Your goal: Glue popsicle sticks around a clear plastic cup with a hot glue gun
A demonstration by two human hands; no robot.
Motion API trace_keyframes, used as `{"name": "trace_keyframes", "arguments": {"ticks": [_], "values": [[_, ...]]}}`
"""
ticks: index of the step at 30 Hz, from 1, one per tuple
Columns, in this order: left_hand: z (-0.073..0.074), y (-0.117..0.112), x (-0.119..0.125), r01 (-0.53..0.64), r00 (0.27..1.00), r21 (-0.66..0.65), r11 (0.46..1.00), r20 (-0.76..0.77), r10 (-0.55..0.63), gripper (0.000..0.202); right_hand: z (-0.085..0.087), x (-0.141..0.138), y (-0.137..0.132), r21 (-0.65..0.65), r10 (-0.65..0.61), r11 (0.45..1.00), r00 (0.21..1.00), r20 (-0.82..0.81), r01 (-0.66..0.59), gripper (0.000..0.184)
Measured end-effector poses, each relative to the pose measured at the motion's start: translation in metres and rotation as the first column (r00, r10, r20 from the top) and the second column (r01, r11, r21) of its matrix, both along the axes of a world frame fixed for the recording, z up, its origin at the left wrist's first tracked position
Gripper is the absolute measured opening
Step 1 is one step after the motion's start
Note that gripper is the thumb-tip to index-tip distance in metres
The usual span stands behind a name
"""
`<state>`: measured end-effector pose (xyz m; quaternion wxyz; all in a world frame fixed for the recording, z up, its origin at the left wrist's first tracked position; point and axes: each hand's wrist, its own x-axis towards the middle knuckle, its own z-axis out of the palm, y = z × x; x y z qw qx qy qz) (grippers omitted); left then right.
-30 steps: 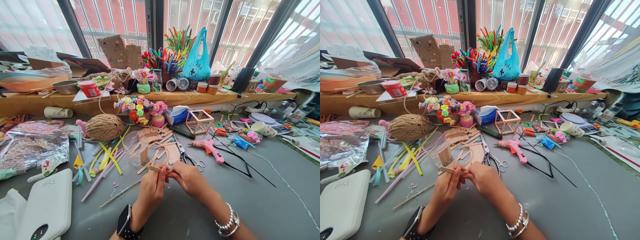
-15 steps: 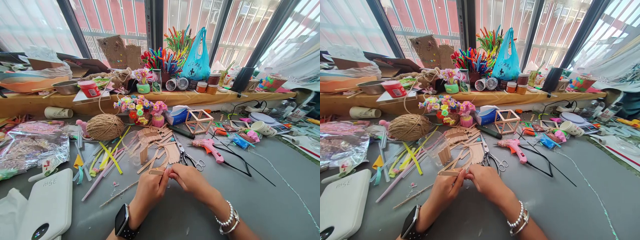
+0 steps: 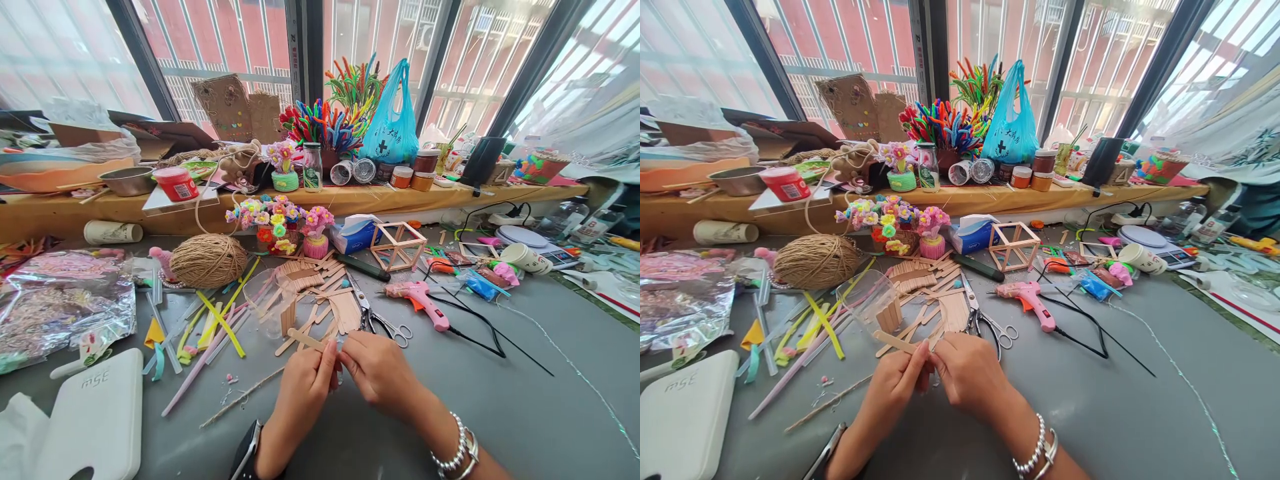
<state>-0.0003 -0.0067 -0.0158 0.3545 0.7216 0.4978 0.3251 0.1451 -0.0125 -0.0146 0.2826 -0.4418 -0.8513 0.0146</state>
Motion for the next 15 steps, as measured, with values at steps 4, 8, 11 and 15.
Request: {"name": "trace_keyframes", "arguments": {"ticks": [4,8,11,15], "values": [[0.0,0.001,0.0,0.037,0.997,-0.147,0.989,0.078,-0.026,0.051,-0.002,-0.003,-0.002,-0.025,-0.033,0.999,0.999,-0.009,0.033,0.03],[0.001,0.001,0.0,0.025,0.992,-0.235,0.972,0.124,0.004,0.05,-0.005,-0.003,-0.001,-0.039,-0.024,0.999,0.999,-0.043,0.022,0.031],[-0.001,0.002,0.003,0.019,0.99,-0.318,0.948,0.141,0.028,0.05,-0.008,-0.003,0.002,-0.021,0.011,1.0,0.997,-0.082,-0.013,0.031],[-0.005,0.005,0.004,0.112,0.976,-0.483,0.868,0.216,-0.005,0.052,-0.013,-0.005,0.005,0.038,0.034,0.999,0.991,-0.13,-0.03,0.029]]}}
